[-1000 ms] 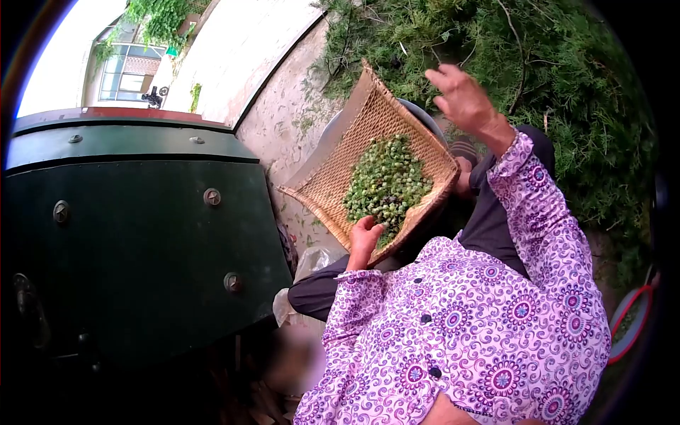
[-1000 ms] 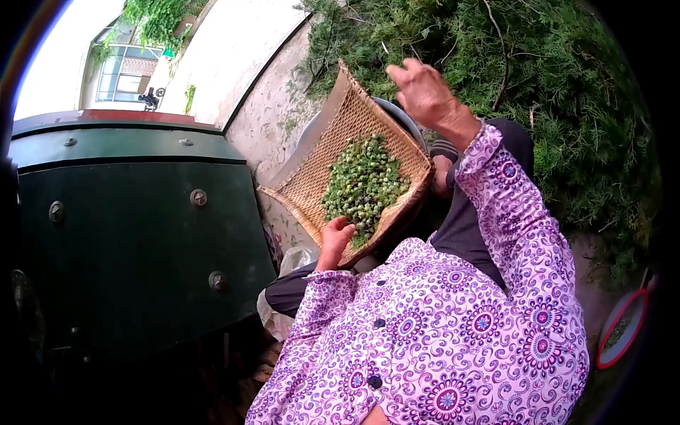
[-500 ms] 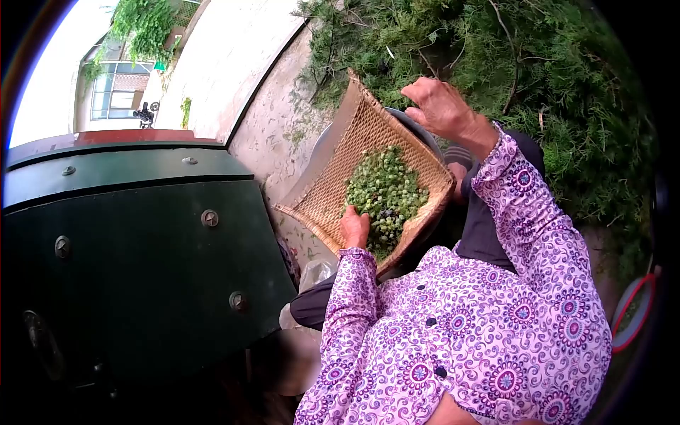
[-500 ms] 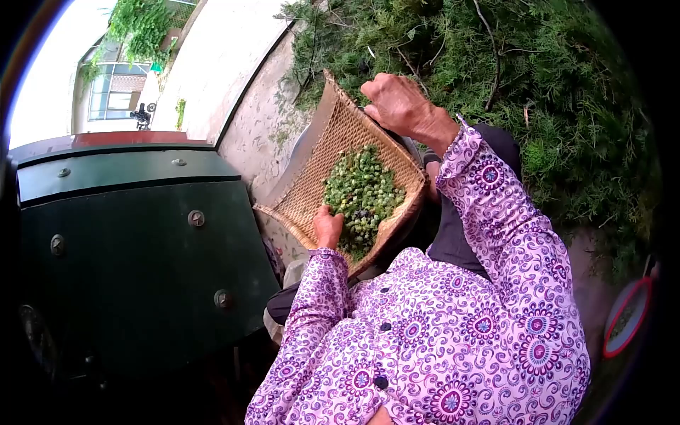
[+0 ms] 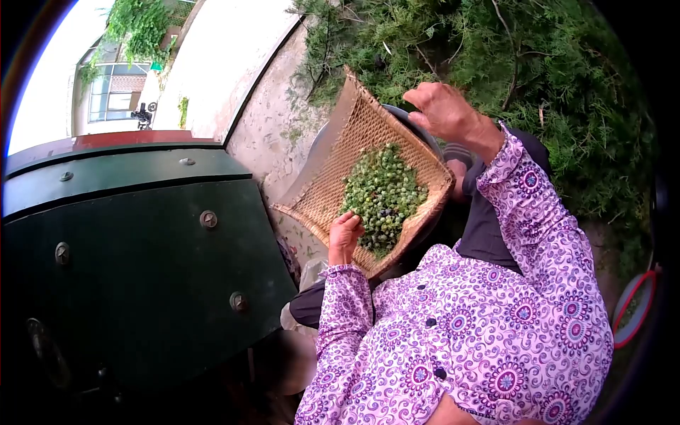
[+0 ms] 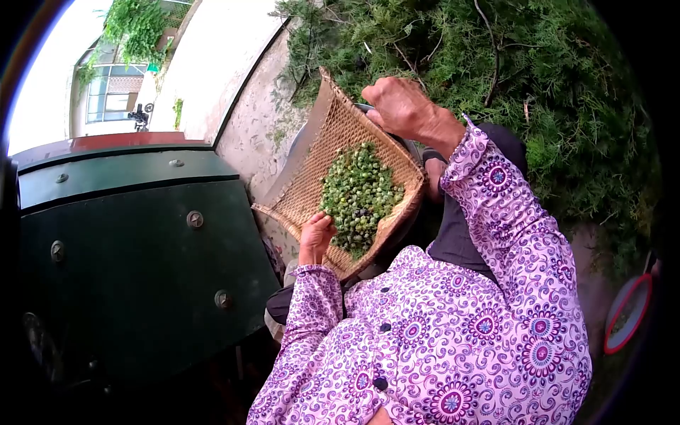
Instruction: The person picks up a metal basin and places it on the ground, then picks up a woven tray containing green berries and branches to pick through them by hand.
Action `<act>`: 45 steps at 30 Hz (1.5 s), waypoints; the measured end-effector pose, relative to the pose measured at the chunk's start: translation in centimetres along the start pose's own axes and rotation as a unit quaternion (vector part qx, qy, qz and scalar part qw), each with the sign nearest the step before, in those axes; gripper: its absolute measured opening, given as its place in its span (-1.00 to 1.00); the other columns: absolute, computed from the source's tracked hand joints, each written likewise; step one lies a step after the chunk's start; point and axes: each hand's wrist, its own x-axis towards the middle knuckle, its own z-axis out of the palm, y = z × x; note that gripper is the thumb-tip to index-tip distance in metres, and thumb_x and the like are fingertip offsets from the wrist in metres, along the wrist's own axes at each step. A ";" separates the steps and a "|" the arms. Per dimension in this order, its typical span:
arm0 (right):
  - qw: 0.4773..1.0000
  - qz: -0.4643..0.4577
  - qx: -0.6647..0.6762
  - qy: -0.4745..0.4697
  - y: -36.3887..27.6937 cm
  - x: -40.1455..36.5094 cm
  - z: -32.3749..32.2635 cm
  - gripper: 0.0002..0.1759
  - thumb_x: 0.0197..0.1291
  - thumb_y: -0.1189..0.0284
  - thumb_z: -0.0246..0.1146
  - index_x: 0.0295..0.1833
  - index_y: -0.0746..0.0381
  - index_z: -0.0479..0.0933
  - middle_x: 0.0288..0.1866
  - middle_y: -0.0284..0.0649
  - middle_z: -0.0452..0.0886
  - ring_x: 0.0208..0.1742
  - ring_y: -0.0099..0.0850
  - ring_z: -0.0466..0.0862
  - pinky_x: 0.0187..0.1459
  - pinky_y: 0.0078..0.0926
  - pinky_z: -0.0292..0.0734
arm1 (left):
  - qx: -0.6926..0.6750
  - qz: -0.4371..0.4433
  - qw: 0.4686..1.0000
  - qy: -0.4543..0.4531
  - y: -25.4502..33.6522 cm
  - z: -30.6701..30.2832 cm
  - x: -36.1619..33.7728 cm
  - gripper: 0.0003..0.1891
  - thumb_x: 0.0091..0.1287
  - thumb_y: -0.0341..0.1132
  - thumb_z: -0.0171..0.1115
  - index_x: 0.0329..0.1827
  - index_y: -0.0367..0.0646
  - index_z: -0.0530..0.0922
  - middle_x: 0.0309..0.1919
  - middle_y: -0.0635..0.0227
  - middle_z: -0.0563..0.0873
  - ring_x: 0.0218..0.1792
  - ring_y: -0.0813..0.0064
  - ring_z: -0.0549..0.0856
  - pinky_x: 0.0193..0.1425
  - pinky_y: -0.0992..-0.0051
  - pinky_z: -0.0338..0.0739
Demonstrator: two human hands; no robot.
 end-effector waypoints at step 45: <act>0.944 0.182 0.114 -0.251 -3.6 -6.3 19.5 -0.39 -0.17 0.15 0.37 -0.06 0.38 0.49 -0.10 0.05 0.56 -0.09 -0.15 0.58 0.00 -0.37 0.44 | -0.270 0.136 0.950 -0.080 9.7 -3.8 -2.0 -0.86 0.26 -0.53 -0.01 -0.17 -0.17 0.47 -0.42 0.22 0.61 -0.50 0.47 0.56 -0.35 0.38 0.54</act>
